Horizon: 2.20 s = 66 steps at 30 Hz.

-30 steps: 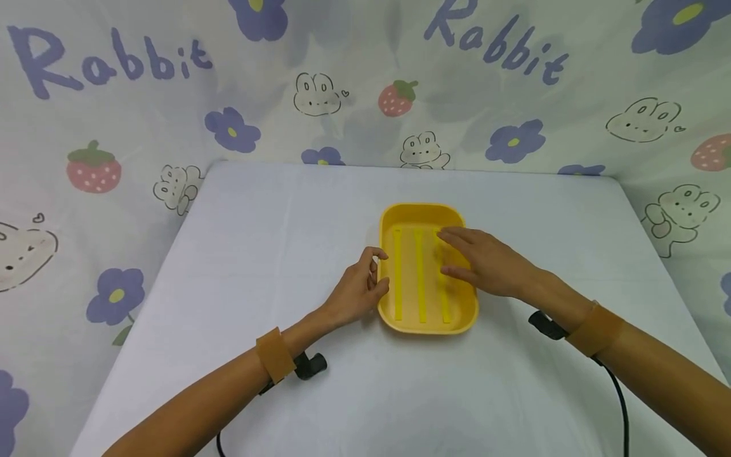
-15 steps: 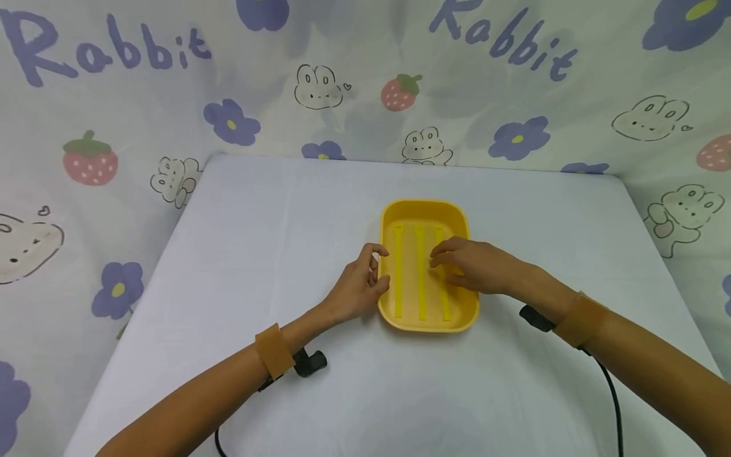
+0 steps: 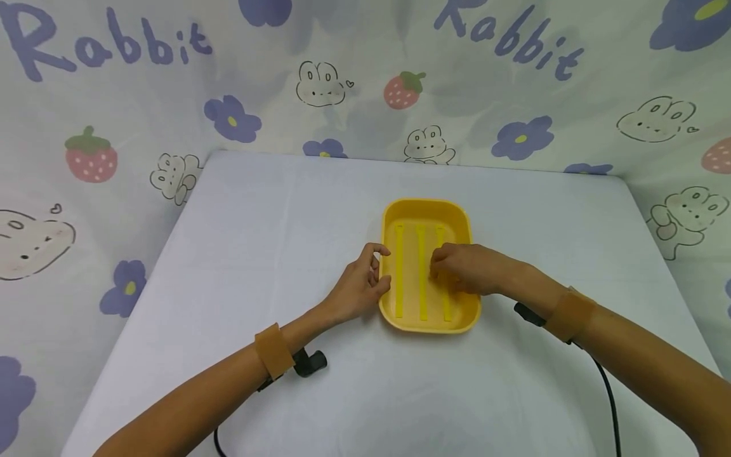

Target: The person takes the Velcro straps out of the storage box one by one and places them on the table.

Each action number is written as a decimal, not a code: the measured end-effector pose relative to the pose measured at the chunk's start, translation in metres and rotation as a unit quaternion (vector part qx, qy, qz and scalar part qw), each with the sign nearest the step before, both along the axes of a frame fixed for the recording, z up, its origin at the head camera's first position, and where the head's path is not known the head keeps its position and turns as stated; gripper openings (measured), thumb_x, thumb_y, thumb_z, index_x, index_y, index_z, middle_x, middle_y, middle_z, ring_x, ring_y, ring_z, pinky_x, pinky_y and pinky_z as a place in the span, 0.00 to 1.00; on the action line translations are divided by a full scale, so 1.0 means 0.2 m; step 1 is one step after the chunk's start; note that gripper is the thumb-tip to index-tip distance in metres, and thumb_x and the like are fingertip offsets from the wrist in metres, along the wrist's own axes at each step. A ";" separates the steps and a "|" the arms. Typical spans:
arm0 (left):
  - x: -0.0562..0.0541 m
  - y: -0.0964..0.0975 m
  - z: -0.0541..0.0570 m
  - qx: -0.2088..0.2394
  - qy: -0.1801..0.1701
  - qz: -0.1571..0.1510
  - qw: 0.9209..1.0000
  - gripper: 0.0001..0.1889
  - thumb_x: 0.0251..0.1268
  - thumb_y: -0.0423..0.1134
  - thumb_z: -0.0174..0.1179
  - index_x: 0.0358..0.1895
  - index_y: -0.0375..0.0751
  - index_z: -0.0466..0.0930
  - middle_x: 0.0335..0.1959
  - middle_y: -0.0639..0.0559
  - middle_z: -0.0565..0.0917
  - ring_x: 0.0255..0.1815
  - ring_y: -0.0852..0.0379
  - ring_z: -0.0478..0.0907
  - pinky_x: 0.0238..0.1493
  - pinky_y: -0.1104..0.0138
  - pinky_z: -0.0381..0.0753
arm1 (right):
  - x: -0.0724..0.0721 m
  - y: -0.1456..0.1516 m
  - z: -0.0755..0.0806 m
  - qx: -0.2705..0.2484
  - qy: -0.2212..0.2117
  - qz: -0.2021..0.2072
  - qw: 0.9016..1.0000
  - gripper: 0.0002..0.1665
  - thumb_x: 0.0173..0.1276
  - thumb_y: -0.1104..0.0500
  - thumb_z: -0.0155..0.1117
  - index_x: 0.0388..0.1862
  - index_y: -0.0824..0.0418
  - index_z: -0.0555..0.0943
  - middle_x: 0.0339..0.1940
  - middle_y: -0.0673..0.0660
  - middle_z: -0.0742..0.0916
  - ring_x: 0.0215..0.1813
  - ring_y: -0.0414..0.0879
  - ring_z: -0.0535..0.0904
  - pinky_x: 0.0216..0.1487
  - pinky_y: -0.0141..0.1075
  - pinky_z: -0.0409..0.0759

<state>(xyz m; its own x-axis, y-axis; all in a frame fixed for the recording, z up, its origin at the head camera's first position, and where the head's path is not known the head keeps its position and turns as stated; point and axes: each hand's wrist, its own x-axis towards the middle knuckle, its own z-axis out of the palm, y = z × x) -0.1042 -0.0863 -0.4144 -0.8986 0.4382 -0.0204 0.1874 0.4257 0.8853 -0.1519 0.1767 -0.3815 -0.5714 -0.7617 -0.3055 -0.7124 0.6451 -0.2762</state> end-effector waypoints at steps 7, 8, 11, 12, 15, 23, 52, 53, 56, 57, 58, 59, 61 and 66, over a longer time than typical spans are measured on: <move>0.00 0.00 0.00 0.002 -0.006 0.001 1.000 0.24 0.68 0.31 0.55 0.65 0.36 0.61 0.36 0.46 0.72 0.24 0.60 0.71 0.29 0.72 0.71 | -0.03 -0.02 -0.02 0.012 0.022 0.034 0.999 0.19 0.60 0.69 0.72 0.50 0.56 0.86 0.55 0.56 0.84 0.57 0.52 0.80 0.61 0.47 0.80; 0.00 0.00 0.00 0.002 -0.006 0.001 1.000 0.24 0.68 0.31 0.55 0.65 0.36 0.61 0.36 0.46 0.72 0.24 0.60 0.71 0.29 0.72 0.71 | -0.03 -0.02 -0.02 0.014 0.022 0.036 0.999 0.20 0.60 0.69 0.72 0.50 0.56 0.86 0.55 0.56 0.84 0.57 0.52 0.80 0.61 0.47 0.80; 0.00 0.00 0.00 0.001 -0.004 -0.001 1.000 0.24 0.69 0.31 0.55 0.65 0.35 0.61 0.36 0.46 0.72 0.24 0.59 0.71 0.29 0.72 0.71 | -0.05 -0.03 -0.03 0.021 0.019 0.040 0.999 0.20 0.60 0.70 0.71 0.50 0.56 0.86 0.55 0.57 0.84 0.55 0.52 0.81 0.60 0.46 0.80; 0.00 0.00 0.00 0.002 -0.002 -0.002 1.000 0.24 0.69 0.31 0.55 0.66 0.35 0.61 0.36 0.46 0.72 0.24 0.59 0.71 0.29 0.72 0.72 | -0.05 -0.03 -0.03 0.023 0.018 0.041 0.999 0.20 0.60 0.70 0.71 0.50 0.55 0.85 0.55 0.57 0.84 0.54 0.52 0.81 0.60 0.46 0.80; 0.00 0.00 -0.01 0.001 0.000 -0.004 1.000 0.24 0.69 0.31 0.55 0.65 0.36 0.60 0.36 0.46 0.72 0.24 0.59 0.71 0.29 0.72 0.72 | -0.06 -0.04 -0.04 0.025 0.015 0.041 0.999 0.19 0.60 0.69 0.72 0.49 0.55 0.85 0.52 0.55 0.84 0.50 0.50 0.80 0.59 0.45 0.81; 0.00 0.00 0.00 -0.002 -0.004 -0.004 1.000 0.24 0.69 0.32 0.55 0.65 0.37 0.60 0.37 0.45 0.72 0.24 0.59 0.71 0.29 0.73 0.71 | -0.06 -0.06 -0.04 0.026 0.004 0.049 0.998 0.11 0.63 0.65 0.71 0.44 0.55 0.86 0.41 0.50 0.83 0.41 0.46 0.77 0.54 0.41 0.82; 0.00 0.02 0.01 -0.004 -0.017 0.000 1.000 0.24 0.69 0.32 0.55 0.65 0.40 0.61 0.38 0.46 0.72 0.24 0.60 0.70 0.28 0.73 0.70 | -0.05 -0.05 -0.02 0.071 -0.001 0.042 0.997 0.04 0.69 0.61 0.67 0.39 0.54 0.80 0.29 0.47 0.79 0.32 0.43 0.72 0.40 0.33 0.77; 0.00 0.02 0.02 -0.003 -0.017 0.000 1.000 0.24 0.69 0.32 0.55 0.65 0.40 0.61 0.38 0.45 0.72 0.24 0.60 0.70 0.28 0.73 0.70 | -0.05 -0.05 -0.02 0.072 -0.003 0.041 0.997 0.04 0.69 0.61 0.67 0.40 0.54 0.80 0.30 0.47 0.80 0.32 0.43 0.72 0.41 0.33 0.78; 0.00 0.02 0.02 -0.004 -0.020 0.001 1.000 0.24 0.69 0.31 0.55 0.65 0.39 0.60 0.38 0.45 0.72 0.24 0.60 0.70 0.29 0.73 0.71 | -0.05 -0.04 -0.01 0.076 -0.011 0.034 0.996 0.04 0.69 0.61 0.66 0.41 0.54 0.81 0.31 0.47 0.80 0.33 0.43 0.73 0.41 0.33 0.79; 0.00 0.02 0.02 -0.005 -0.021 0.002 1.000 0.24 0.69 0.31 0.55 0.66 0.39 0.60 0.38 0.46 0.72 0.24 0.60 0.70 0.29 0.73 0.70 | -0.05 -0.04 -0.01 0.077 -0.013 0.031 0.996 0.04 0.70 0.61 0.66 0.41 0.54 0.82 0.31 0.47 0.80 0.32 0.43 0.73 0.41 0.33 0.79; 0.00 0.02 0.02 -0.006 -0.021 0.002 1.000 0.24 0.69 0.31 0.55 0.66 0.39 0.60 0.38 0.45 0.72 0.24 0.60 0.70 0.29 0.73 0.70 | -0.05 -0.04 -0.01 0.077 -0.015 0.030 0.996 0.04 0.70 0.61 0.66 0.41 0.54 0.83 0.31 0.47 0.80 0.32 0.43 0.73 0.40 0.33 0.79; 0.00 0.02 0.01 -0.006 -0.022 0.001 1.000 0.24 0.69 0.31 0.55 0.66 0.39 0.60 0.38 0.45 0.72 0.24 0.60 0.70 0.29 0.73 0.71 | -0.05 -0.04 0.00 0.076 -0.018 0.028 0.997 0.04 0.70 0.61 0.66 0.41 0.54 0.83 0.31 0.47 0.80 0.32 0.43 0.72 0.40 0.32 0.78; 0.00 0.02 0.01 -0.006 -0.022 0.001 1.000 0.24 0.69 0.31 0.55 0.66 0.38 0.60 0.38 0.45 0.72 0.24 0.60 0.70 0.28 0.73 0.71 | -0.05 -0.03 0.01 0.071 -0.020 0.029 0.997 0.03 0.70 0.62 0.66 0.39 0.54 0.84 0.30 0.47 0.79 0.31 0.42 0.72 0.38 0.31 0.78; 0.01 0.02 0.01 -0.006 -0.022 0.001 1.000 0.25 0.69 0.31 0.55 0.66 0.39 0.60 0.38 0.45 0.72 0.23 0.60 0.70 0.28 0.73 0.70 | -0.03 -0.01 0.05 0.037 -0.030 0.023 0.999 0.04 0.67 0.62 0.68 0.38 0.54 0.84 0.32 0.46 0.83 0.32 0.40 0.74 0.40 0.31 0.80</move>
